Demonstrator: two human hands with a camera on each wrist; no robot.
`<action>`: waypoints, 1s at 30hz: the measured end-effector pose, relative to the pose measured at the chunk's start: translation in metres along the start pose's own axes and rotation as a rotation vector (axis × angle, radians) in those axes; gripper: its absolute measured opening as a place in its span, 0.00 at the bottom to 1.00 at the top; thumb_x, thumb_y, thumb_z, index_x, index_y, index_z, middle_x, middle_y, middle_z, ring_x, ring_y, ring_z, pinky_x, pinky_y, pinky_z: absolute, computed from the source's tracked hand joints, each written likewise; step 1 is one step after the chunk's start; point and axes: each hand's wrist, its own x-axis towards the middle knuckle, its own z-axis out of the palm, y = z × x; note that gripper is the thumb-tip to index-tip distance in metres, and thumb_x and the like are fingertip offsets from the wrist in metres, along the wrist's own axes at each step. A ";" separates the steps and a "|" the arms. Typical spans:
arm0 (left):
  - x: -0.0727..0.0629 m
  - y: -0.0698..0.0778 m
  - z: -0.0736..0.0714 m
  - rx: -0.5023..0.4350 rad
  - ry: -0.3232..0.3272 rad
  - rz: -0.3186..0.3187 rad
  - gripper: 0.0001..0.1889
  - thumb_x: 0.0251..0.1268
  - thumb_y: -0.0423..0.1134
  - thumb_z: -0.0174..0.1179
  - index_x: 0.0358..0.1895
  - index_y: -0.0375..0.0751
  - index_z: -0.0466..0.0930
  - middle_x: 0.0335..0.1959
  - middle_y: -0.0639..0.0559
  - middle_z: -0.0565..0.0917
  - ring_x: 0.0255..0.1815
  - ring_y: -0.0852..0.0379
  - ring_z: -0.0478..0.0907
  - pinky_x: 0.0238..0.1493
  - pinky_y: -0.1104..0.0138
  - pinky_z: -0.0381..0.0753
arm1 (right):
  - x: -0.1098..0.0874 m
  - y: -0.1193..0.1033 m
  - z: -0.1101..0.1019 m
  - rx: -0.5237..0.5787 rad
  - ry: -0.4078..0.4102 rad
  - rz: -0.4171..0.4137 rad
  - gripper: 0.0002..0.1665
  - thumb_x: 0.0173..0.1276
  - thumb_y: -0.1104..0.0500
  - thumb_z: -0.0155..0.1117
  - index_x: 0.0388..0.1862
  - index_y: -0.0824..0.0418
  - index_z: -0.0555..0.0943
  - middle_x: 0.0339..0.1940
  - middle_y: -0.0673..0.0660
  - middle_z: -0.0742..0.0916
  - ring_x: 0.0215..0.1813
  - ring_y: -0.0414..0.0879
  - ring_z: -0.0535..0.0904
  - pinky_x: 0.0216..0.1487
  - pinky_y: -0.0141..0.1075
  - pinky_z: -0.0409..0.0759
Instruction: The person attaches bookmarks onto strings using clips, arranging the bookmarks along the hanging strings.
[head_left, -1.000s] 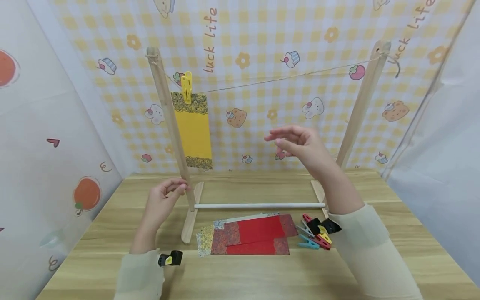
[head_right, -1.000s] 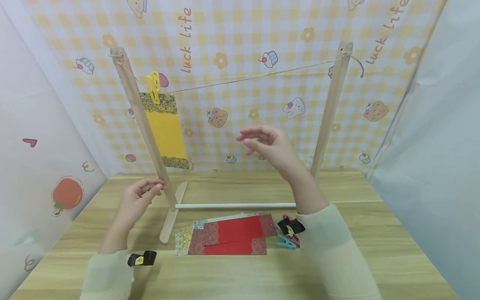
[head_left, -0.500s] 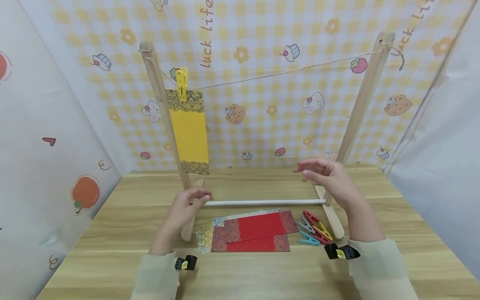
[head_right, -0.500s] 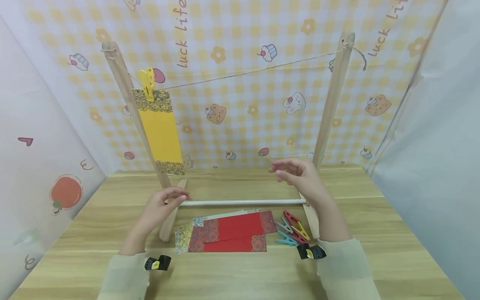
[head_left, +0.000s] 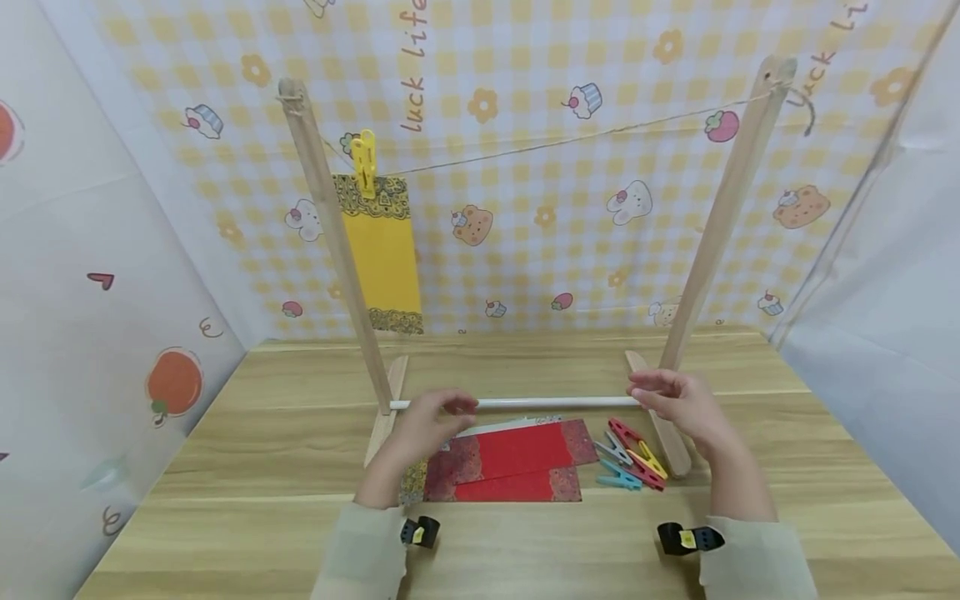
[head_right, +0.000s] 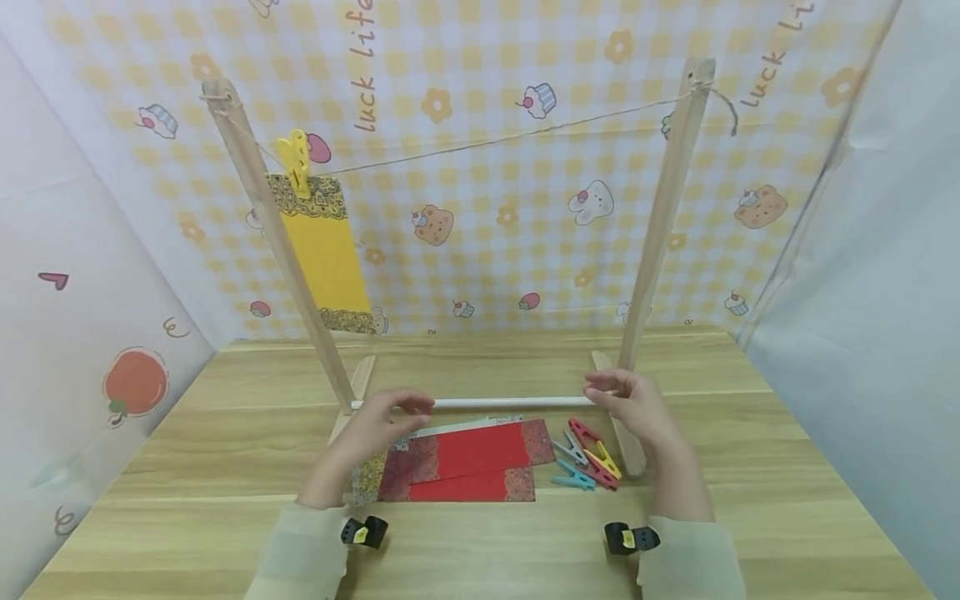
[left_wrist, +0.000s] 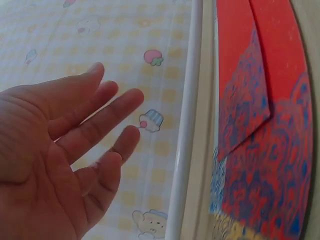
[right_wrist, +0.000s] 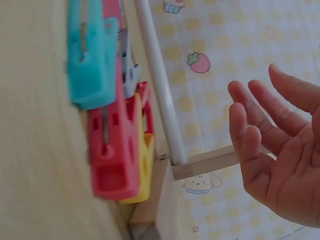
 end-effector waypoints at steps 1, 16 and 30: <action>0.001 0.000 0.003 0.008 -0.007 -0.005 0.12 0.68 0.34 0.62 0.52 0.37 0.83 0.46 0.46 0.87 0.51 0.49 0.80 0.49 0.61 0.80 | -0.001 0.002 0.001 -0.021 0.004 0.013 0.28 0.75 0.53 0.60 0.65 0.71 0.73 0.57 0.67 0.85 0.48 0.40 0.80 0.53 0.45 0.81; 0.007 0.004 0.029 0.128 -0.122 -0.069 0.16 0.60 0.34 0.69 0.51 0.36 0.84 0.48 0.45 0.85 0.49 0.48 0.78 0.52 0.55 0.78 | 0.000 0.017 0.017 -0.296 -0.120 0.013 0.18 0.64 0.64 0.67 0.49 0.75 0.81 0.40 0.62 0.85 0.43 0.50 0.78 0.43 0.39 0.76; 0.003 0.003 0.036 0.238 -0.173 -0.056 0.24 0.52 0.35 0.74 0.55 0.37 0.82 0.50 0.44 0.81 0.48 0.52 0.72 0.51 0.56 0.76 | 0.000 0.011 0.025 -0.380 -0.147 0.106 0.14 0.61 0.65 0.71 0.44 0.70 0.80 0.37 0.61 0.83 0.39 0.50 0.76 0.39 0.42 0.77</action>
